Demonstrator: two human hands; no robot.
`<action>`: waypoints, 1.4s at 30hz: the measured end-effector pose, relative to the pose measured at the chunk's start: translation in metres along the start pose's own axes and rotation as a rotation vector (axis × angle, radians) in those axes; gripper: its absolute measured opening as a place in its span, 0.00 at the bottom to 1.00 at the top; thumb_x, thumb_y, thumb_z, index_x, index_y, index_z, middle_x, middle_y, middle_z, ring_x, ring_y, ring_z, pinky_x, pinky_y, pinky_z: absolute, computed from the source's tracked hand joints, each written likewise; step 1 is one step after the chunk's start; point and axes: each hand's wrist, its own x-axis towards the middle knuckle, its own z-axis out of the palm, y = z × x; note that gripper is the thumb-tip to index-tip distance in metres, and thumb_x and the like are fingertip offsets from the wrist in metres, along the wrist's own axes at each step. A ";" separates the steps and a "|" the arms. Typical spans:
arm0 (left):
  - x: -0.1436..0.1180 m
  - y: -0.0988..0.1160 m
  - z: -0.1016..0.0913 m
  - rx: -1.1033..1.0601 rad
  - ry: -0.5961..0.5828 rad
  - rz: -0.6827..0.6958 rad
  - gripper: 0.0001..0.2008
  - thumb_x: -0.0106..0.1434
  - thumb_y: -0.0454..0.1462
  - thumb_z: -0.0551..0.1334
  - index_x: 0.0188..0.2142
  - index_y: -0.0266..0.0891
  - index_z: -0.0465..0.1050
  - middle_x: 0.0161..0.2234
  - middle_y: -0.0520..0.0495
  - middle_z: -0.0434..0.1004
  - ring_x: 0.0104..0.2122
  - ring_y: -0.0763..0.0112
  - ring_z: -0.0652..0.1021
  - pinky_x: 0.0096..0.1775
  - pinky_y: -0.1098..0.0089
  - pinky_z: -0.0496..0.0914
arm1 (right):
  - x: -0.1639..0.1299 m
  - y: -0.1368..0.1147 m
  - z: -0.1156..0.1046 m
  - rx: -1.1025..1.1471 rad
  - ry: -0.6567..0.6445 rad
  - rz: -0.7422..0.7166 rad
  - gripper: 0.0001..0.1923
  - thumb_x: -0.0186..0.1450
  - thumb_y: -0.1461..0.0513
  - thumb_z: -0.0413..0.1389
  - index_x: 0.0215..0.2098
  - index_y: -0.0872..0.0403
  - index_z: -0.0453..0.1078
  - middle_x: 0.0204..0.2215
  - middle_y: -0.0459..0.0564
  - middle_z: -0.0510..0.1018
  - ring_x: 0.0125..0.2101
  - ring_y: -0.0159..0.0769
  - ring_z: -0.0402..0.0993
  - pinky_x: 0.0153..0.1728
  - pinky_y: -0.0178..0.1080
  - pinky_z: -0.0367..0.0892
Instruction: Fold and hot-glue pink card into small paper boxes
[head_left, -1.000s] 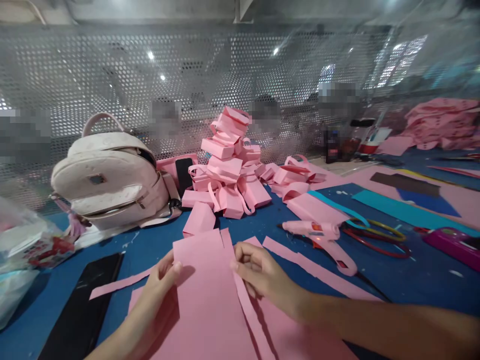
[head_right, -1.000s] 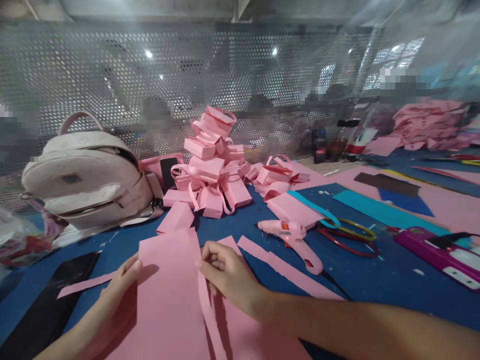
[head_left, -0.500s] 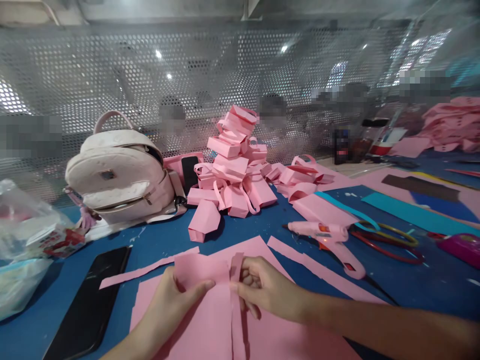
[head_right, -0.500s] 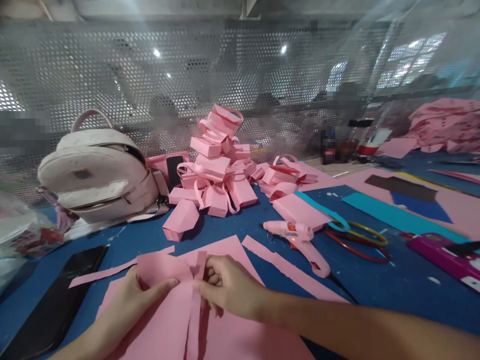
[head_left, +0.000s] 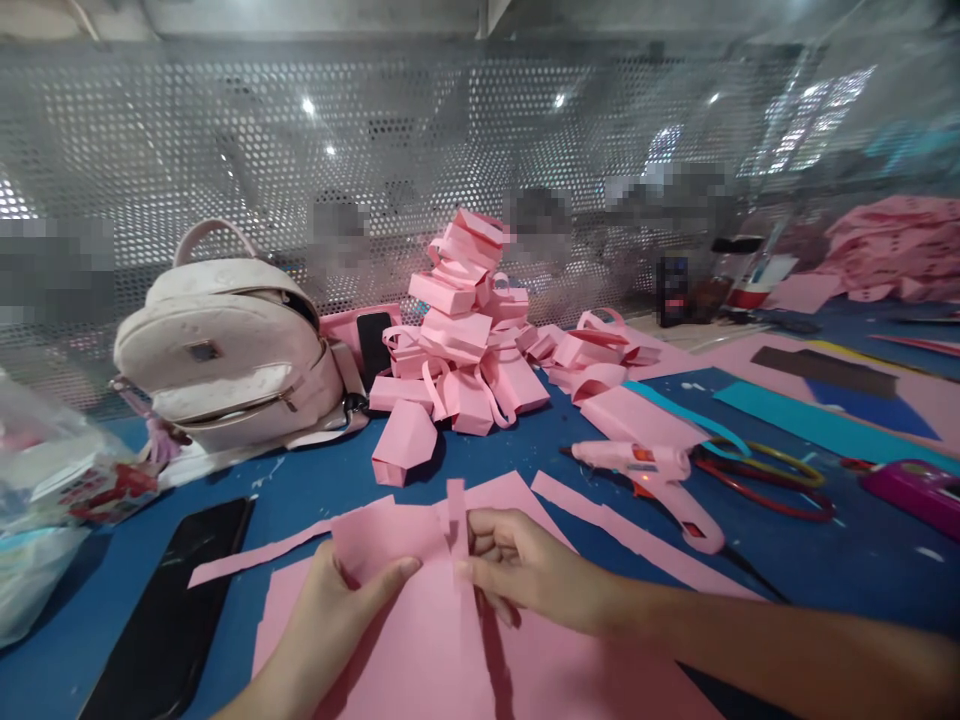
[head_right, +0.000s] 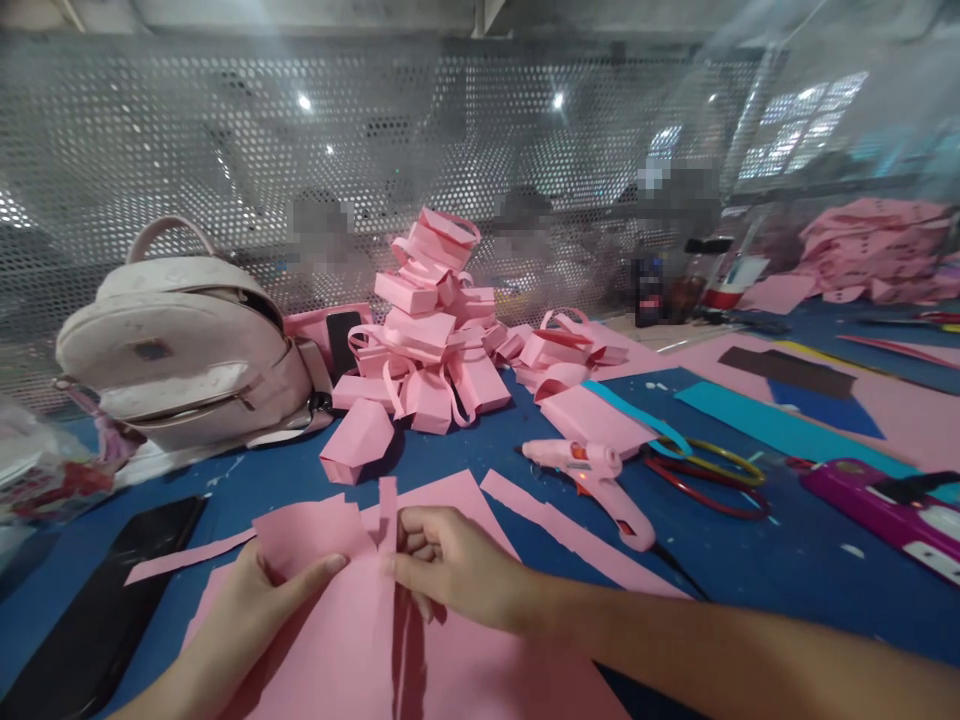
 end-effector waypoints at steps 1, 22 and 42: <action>0.000 0.000 0.000 0.000 0.005 0.001 0.21 0.55 0.50 0.72 0.41 0.37 0.81 0.35 0.44 0.86 0.39 0.53 0.84 0.36 0.67 0.79 | 0.000 0.001 0.000 -0.011 -0.013 0.005 0.11 0.65 0.56 0.60 0.35 0.55 0.67 0.20 0.38 0.68 0.17 0.24 0.64 0.20 0.29 0.60; -0.002 0.001 0.001 -0.055 -0.024 0.003 0.18 0.57 0.50 0.71 0.37 0.37 0.80 0.36 0.44 0.86 0.41 0.51 0.84 0.37 0.66 0.79 | -0.001 0.001 0.001 0.016 -0.009 0.057 0.14 0.61 0.55 0.64 0.37 0.56 0.69 0.23 0.42 0.72 0.20 0.25 0.65 0.20 0.28 0.62; -0.001 -0.005 0.002 -0.087 0.038 0.010 0.21 0.55 0.50 0.72 0.41 0.37 0.81 0.37 0.42 0.86 0.40 0.49 0.84 0.36 0.65 0.79 | -0.003 -0.002 0.003 -0.040 0.019 0.068 0.13 0.61 0.56 0.63 0.34 0.56 0.68 0.20 0.41 0.70 0.20 0.26 0.65 0.19 0.28 0.61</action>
